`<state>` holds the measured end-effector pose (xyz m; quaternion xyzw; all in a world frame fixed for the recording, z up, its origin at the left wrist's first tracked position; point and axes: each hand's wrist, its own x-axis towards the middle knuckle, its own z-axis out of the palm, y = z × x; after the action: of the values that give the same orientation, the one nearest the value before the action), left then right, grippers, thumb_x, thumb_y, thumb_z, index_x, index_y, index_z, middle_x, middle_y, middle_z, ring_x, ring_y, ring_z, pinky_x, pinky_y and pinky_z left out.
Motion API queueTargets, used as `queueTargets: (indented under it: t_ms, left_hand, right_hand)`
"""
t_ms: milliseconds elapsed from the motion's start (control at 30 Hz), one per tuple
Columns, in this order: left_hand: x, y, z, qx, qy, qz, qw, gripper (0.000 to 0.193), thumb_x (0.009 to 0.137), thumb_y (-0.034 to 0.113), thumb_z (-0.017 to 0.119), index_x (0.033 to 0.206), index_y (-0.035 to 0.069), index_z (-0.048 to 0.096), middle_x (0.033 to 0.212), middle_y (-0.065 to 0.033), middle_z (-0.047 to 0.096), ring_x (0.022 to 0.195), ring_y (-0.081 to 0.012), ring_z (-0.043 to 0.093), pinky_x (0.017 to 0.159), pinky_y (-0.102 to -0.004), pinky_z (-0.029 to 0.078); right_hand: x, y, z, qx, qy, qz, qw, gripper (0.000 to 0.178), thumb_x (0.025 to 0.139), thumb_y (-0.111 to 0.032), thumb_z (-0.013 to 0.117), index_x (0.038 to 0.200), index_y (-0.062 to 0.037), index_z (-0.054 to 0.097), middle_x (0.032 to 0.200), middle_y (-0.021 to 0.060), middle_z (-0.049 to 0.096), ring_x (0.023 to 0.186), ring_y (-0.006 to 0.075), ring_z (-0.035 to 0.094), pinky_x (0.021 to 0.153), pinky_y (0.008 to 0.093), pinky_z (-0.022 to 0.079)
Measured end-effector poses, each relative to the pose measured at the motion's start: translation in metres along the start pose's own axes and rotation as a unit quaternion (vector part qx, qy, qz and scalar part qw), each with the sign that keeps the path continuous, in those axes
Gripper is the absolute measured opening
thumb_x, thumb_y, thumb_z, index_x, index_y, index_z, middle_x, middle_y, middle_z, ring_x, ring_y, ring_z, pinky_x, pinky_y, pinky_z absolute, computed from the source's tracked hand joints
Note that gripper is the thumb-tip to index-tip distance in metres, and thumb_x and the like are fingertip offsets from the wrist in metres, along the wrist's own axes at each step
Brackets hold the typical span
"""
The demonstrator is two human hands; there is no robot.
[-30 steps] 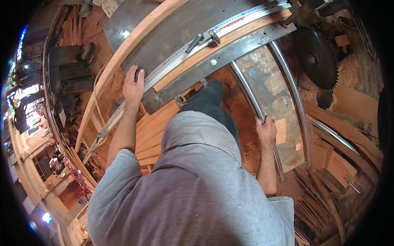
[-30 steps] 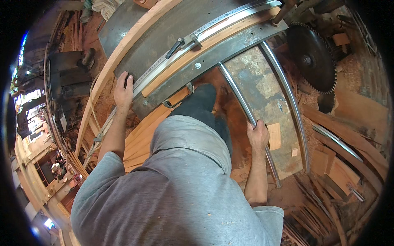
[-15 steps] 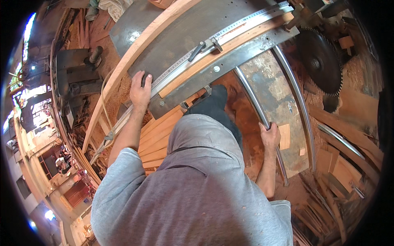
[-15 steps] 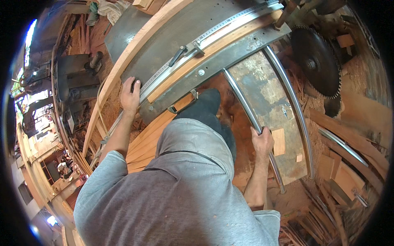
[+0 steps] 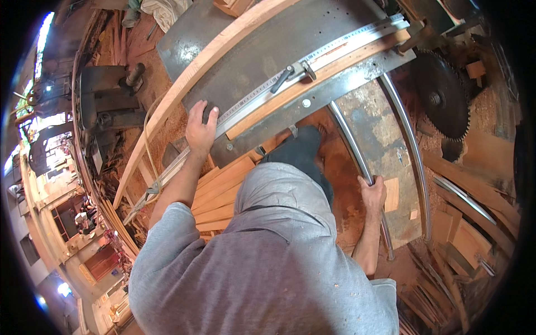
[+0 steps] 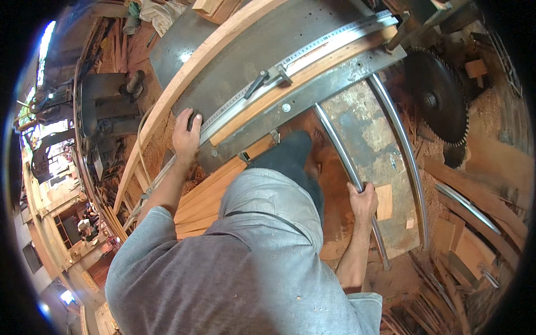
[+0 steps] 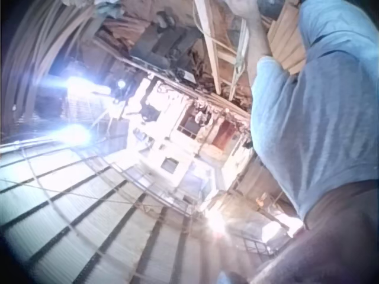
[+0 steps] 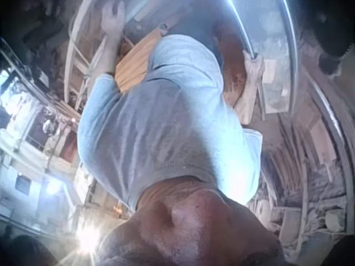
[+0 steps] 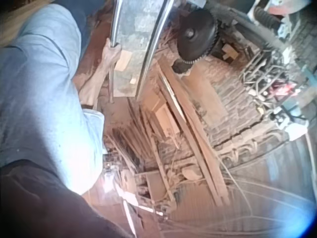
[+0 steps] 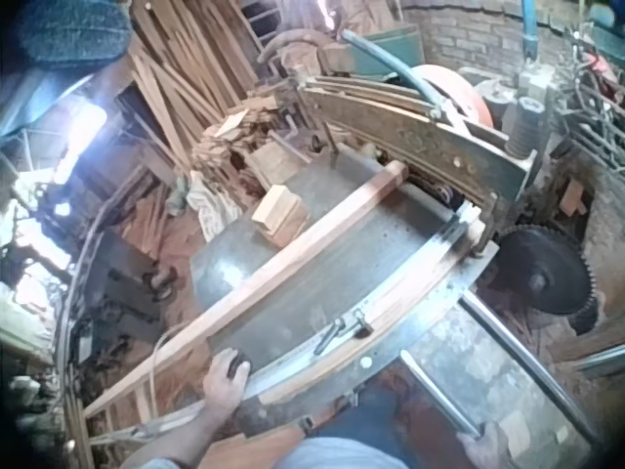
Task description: The person handles long wooden planks, feeding them through a planer machine to smooth the surface. They then move to a table saw, aligning the planks and cutting them into smaller pieces.
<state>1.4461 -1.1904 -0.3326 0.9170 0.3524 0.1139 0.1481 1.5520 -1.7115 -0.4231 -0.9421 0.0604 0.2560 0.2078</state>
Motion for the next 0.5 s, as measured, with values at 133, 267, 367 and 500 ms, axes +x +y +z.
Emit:
queueTargets:
  t_ms: [133, 267, 367, 500]
  left_hand:
    - [-0.007, -0.007, 0.004, 0.000, 0.010, 0.014, 1.000, 0.048, 0.094, 0.036, 0.071, 0.128, 0.003, 0.066, 0.139, -0.0181, 0.061, 0.128, -0.0341, 0.059, 0.108, -0.0402, 0.046]
    - [-0.002, -0.003, 0.000, 0.005, 0.001, 0.019, 1.000, 0.047, 0.094, 0.034, 0.071, 0.127, 0.001, 0.066, 0.139, -0.0188, 0.061, 0.128, -0.0346, 0.059, 0.108, -0.0403, 0.046]
    - [-0.001, -0.001, -0.001, 0.006, -0.002, 0.011, 1.000, 0.044, 0.095, 0.032, 0.069, 0.126, 0.001, 0.067, 0.140, -0.0193, 0.061, 0.129, -0.0349, 0.059, 0.109, -0.0403, 0.046]
    - [-0.011, -0.011, 0.001, 0.004, 0.010, 0.024, 1.000, 0.038, 0.094, 0.027, 0.070, 0.122, 0.002, 0.069, 0.137, -0.0201, 0.063, 0.128, -0.0347, 0.060, 0.109, -0.0407, 0.046]
  right_hand:
    - [0.002, 0.004, 0.001, 0.000, -0.004, 0.005, 1.000, 0.053, 0.078, -0.043, 0.086, 0.100, 0.0012, 0.067, 0.086, 0.0220, 0.071, 0.084, 0.0420, 0.070, 0.077, 0.0491, 0.054]
    - [-0.002, 0.008, 0.006, 0.010, -0.010, 0.005, 1.000, 0.052, 0.079, -0.041, 0.087, 0.098, 0.0019, 0.066, 0.080, 0.0195, 0.070, 0.076, 0.0369, 0.069, 0.072, 0.0455, 0.053]
    - [0.007, 0.009, 0.008, 0.014, 0.006, -0.019, 1.000, 0.054, 0.080, -0.043, 0.087, 0.101, 0.0023, 0.065, 0.081, 0.0187, 0.070, 0.074, 0.0343, 0.069, 0.072, 0.0437, 0.053]
    - [0.007, 0.019, 0.016, -0.024, -0.034, -0.034, 0.999, 0.054, 0.082, -0.043, 0.085, 0.105, 0.0014, 0.064, 0.085, 0.0206, 0.071, 0.077, 0.0362, 0.070, 0.074, 0.0445, 0.054]
